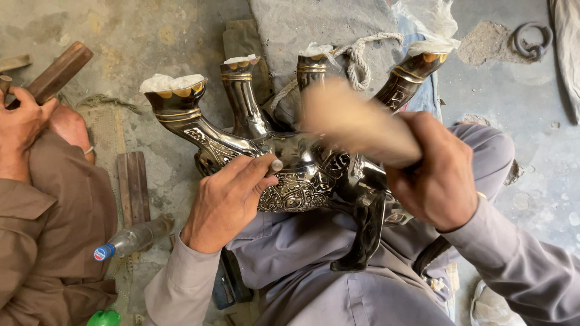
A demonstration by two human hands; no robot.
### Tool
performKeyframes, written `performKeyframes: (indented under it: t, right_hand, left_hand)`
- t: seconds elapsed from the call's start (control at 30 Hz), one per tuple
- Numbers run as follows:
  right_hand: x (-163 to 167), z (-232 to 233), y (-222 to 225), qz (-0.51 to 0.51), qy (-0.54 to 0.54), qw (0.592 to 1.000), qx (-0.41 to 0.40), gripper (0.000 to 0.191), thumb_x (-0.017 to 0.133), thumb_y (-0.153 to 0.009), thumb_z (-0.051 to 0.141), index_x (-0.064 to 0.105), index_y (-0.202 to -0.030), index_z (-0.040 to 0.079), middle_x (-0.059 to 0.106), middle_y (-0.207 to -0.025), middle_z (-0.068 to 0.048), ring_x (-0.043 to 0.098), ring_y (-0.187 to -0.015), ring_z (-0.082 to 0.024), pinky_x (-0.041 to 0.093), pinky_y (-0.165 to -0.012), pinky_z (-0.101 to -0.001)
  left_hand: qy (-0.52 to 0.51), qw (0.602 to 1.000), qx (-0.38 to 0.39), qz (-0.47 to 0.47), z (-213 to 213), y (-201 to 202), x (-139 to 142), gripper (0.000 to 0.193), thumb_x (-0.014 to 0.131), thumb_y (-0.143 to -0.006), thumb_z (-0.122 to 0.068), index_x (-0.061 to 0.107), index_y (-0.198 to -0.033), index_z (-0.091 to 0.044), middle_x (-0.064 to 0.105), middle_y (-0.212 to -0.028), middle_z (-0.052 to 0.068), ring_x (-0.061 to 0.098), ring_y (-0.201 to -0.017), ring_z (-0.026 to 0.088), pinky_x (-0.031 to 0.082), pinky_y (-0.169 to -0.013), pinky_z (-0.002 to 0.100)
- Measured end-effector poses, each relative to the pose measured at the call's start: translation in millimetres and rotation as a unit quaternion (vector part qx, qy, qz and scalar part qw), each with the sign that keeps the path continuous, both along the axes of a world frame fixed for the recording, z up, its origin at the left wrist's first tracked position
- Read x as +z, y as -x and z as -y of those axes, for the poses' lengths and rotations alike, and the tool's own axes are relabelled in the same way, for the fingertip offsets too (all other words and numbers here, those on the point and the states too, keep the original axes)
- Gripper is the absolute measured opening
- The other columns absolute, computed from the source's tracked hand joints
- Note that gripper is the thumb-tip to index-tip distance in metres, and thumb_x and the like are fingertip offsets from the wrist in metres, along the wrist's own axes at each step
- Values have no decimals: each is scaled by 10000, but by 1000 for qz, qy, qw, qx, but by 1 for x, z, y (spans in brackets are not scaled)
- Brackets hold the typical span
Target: The person sits on the floor holding an ornate brass object on their lap and engraves decorative patterns into it, holding a chisel against the surface with one hand and striking it with a wooden mallet held in the other hand, repositioning the chisel across different areas of the design.
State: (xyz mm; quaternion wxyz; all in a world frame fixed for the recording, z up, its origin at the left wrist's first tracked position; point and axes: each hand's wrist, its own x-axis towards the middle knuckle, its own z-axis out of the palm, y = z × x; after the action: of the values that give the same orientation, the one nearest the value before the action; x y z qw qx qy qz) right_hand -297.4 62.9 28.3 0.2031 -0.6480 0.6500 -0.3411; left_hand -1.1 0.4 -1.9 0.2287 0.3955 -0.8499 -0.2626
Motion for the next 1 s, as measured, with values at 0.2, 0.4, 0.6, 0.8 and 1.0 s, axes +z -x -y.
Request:
performKeyframes:
  t: [0.2, 0.4, 0.6, 0.8, 1.0]
  right_hand:
    - [2, -1, 0, -36, 16, 999, 7, 455, 649, -738, 86, 592, -1189, 66, 609, -990, -113, 611, -912, -314, 470, -796, -387]
    - [6, 7, 0, -193, 39, 979, 42, 473, 658, -657, 41, 636, -1130, 42, 618, -891, -127, 616, -812, -320, 419, -751, -425]
    - [25, 8, -4, 1, 47, 999, 23, 381, 629, -801, 125, 566, -1175, 96, 618, -968, -89, 632, -868, -244, 483, -756, -369]
    - [30, 6, 7, -447, 13, 894, 12, 118, 775, -920, 115, 745, -1032, 138, 730, -810, -48, 678, -641, -216, 546, -687, -397]
    - [-9, -50, 77, -176, -46, 978, -99, 274, 778, -941, 99, 639, -1151, -10, 701, -919, -129, 685, -767, -220, 551, -717, -356]
  left_hand:
    - [-5, 1000, 9, 10, -1, 1, 1, 348, 750, -915, -124, 658, -1249, -94, 697, -995, 93, 710, -768, 332, 556, -612, 422]
    - [7, 1000, 6, -9, 0, 2, 2, 347, 733, -914, -100, 675, -1256, -94, 699, -1016, 106, 712, -777, 332, 562, -617, 412]
    - [-1, 998, 36, -46, -2, 4, -2, 309, 751, -932, -126, 666, -1223, -66, 715, -1014, 80, 732, -805, 286, 569, -651, 386]
    - [7, 990, 62, -124, -16, -5, 3, 117, 720, -986, -62, 659, -1085, -46, 729, -1065, 92, 754, -904, 217, 603, -788, 324]
    - [-58, 895, 285, -339, -63, -47, -7, 231, 645, -1081, -19, 485, -1241, 25, 660, -1161, 148, 717, -1010, 206, 632, -905, 335]
